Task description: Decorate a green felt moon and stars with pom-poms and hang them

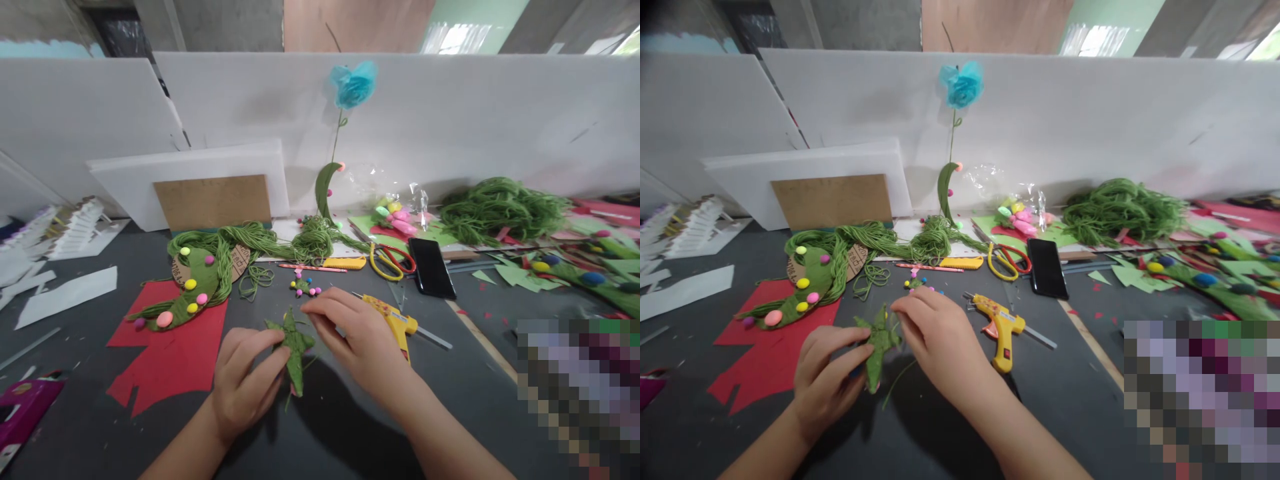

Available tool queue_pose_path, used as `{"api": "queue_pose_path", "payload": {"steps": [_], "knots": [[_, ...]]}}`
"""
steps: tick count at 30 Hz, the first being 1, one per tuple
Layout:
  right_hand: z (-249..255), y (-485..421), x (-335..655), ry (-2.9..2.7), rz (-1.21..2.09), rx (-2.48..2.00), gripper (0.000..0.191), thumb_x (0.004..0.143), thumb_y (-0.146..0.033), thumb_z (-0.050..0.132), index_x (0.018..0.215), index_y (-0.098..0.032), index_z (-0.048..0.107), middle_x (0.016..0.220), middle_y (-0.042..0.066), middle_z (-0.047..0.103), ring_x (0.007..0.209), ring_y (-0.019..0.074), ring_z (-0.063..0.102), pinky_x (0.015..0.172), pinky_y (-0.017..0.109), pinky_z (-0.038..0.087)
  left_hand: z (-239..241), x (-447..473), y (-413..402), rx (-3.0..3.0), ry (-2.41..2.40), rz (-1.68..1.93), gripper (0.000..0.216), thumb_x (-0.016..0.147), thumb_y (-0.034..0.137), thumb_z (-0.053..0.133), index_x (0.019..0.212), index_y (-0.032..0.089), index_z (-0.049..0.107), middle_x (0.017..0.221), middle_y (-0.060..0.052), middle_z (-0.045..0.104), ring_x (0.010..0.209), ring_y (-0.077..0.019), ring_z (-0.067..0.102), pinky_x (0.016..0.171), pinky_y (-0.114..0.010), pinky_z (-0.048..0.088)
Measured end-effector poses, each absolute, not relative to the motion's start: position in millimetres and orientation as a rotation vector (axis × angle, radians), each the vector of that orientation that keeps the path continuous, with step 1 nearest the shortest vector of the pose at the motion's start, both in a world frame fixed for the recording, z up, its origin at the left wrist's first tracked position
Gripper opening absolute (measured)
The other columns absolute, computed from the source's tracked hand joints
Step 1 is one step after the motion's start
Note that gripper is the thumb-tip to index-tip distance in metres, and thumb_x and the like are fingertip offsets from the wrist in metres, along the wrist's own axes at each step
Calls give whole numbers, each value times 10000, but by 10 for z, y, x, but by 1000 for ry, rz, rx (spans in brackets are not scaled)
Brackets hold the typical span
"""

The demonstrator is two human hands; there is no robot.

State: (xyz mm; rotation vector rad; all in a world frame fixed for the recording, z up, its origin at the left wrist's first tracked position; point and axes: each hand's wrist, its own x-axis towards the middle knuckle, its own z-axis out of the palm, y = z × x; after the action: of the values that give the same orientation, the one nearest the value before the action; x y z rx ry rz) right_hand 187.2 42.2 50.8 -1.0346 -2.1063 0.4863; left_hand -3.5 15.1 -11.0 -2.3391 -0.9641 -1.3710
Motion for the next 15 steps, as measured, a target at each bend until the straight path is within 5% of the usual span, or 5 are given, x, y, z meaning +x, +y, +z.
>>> {"api": "queue_pose_path", "payload": {"steps": [15], "knots": [[533,311,1764,-2073,452,-1020,136,847,-161,517,757,-175,619,627,1,558,605,115,515,559,217,376,3,2,152,-2210,-986,-1363,110,791,160,561,839,207,646,849,-50,580,760,-157,581,681,-276,491]]}}
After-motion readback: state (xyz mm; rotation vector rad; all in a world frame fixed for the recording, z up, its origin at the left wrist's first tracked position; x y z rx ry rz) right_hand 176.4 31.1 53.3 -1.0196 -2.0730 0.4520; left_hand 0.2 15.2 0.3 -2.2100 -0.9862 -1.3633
